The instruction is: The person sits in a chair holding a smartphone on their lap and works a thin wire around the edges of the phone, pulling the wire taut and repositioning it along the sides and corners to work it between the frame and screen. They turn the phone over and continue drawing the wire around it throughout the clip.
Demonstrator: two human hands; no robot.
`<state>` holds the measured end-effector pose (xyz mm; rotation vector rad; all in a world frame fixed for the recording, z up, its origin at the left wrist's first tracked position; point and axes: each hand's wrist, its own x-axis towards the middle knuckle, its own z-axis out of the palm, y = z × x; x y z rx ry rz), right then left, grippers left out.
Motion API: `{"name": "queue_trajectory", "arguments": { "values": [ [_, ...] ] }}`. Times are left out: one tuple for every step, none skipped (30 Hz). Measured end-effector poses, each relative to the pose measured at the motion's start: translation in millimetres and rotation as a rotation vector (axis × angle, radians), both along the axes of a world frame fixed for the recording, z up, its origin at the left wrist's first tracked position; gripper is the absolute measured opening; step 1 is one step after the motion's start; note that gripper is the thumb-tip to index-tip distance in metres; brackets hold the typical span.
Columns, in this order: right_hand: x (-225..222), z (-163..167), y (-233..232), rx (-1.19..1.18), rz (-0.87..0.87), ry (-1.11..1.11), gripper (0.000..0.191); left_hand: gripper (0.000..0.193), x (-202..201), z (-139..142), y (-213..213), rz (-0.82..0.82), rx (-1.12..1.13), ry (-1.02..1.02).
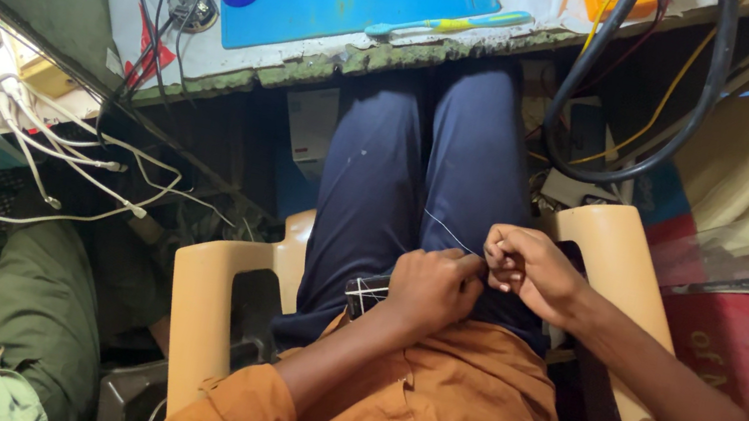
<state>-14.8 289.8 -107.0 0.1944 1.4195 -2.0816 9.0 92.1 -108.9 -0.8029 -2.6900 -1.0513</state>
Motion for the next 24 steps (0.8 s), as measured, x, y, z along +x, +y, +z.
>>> {"name": "queue_trajectory", "arguments": {
  "values": [
    [-1.2, -0.3, 0.6, 0.000, -0.005, -0.014, 0.022, 0.010, 0.2, -1.3, 1.3, 0.007, -0.010, -0.006],
    [-2.1, -0.9, 0.8, -0.007, 0.002, -0.012, 0.022, 0.010, 0.3, -2.5, 2.3, 0.014, -0.020, -0.009],
    [-2.8, -1.9, 1.4, -0.014, 0.009, -0.011, 0.022, 0.011, 0.3, -3.9, 3.1, 0.021, -0.031, -0.015],
    [-2.8, -3.4, 1.0, -0.021, 0.016, -0.010, 0.022, 0.010, 0.1, -5.2, 3.4, 0.026, -0.032, -0.013],
    [-1.9, -4.5, 1.7, -0.062, 0.050, -0.069, 0.022, 0.010, -0.2, -6.3, 3.7, 0.031, -0.034, -0.011],
    [-0.5, -4.8, 3.1, -0.102, 0.085, -0.126, 0.021, 0.009, -0.2, -6.6, 3.3, 0.037, -0.036, -0.008],
    [2.3, -5.4, 3.5, -0.143, 0.120, -0.182, 0.021, 0.009, -0.6, -6.4, 1.0, 0.039, -0.040, -0.034],
    [8.1, -6.0, 2.5, -0.040, 0.146, -0.211, 0.022, 0.009, -2.1, -5.7, -1.3, 0.043, -0.041, -0.060],
    [15.1, -7.3, -1.8, 0.062, 0.170, -0.234, 0.023, 0.009, -5.7, -4.3, -2.8, 0.044, -0.043, -0.080],
    [23.8, -8.9, -4.9, 0.159, 0.189, -0.269, 0.024, 0.008, -4.3, -3.6, -2.5, 0.044, -0.034, -0.089],
    [27.0, -8.6, -3.1, 0.131, 0.179, -0.254, 0.023, 0.008, -1.3, -3.3, -0.7, 0.048, -0.021, -0.105],
    [21.5, -6.3, -1.2, 0.102, 0.170, -0.225, 0.021, 0.008, -3.5, -0.8, -0.7, 0.054, -0.010, -0.107],
    [11.8, -1.8, 1.4, 0.073, 0.160, -0.187, 0.019, 0.008, -7.1, 3.8, -1.5, 0.035, 0.014, -0.120],
    [5.5, 2.4, 5.6, 0.106, 0.116, -0.125, 0.018, 0.008, -5.8, 7.7, -3.5, 0.018, 0.037, -0.139],
    [2.3, 5.7, 11.7, 0.137, 0.071, -0.073, 0.017, 0.008, -2.0, 10.2, -5.5, 0.000, 0.060, -0.168],
    [-0.3, 7.6, 16.7, 0.169, 0.025, -0.022, 0.017, 0.011, -2.1, 12.3, -7.5, -0.010, 0.104, -0.214],
    [-3.8, 9.0, 20.3, 0.151, -0.010, 0.020, 0.016, 0.014, -6.7, 14.8, -10.3, -0.021, 0.146, -0.256],
    [-6.0, 10.7, 24.8, 0.134, -0.046, 0.060, 0.015, 0.017, -10.4, 17.5, -12.6, -0.032, 0.189, -0.299],
    [-7.1, 11.5, 27.4, 0.118, -0.083, 0.101, 0.014, 0.018, -13.6, 20.3, -15.9, -0.045, 0.217, -0.371],
    [-6.7, 11.9, 28.7, 0.132, -0.107, 0.127, 0.015, 0.019, -17.1, 23.5, -20.1, -0.059, 0.243, -0.443],
    [-6.0, 13.0, 30.2, 0.146, -0.130, 0.154, 0.015, 0.021, -19.0, 26.7, -23.4, -0.073, 0.269, -0.513],
    [-7.1, 14.9, 30.5, 0.159, -0.150, 0.185, 0.016, 0.021, -20.2, 29.9, -25.4, -0.076, 0.277, -0.549],
    [-8.8, 17.0, 29.9, 0.186, -0.149, 0.207, 0.016, 0.021, -21.2, 32.8, -27.1, -0.079, 0.286, -0.584],
    [-9.1, 19.1, 29.1, 0.213, -0.150, 0.227, 0.016, 0.022, -21.7, 34.8, -28.6, -0.083, 0.293, -0.621]
  ]
}}
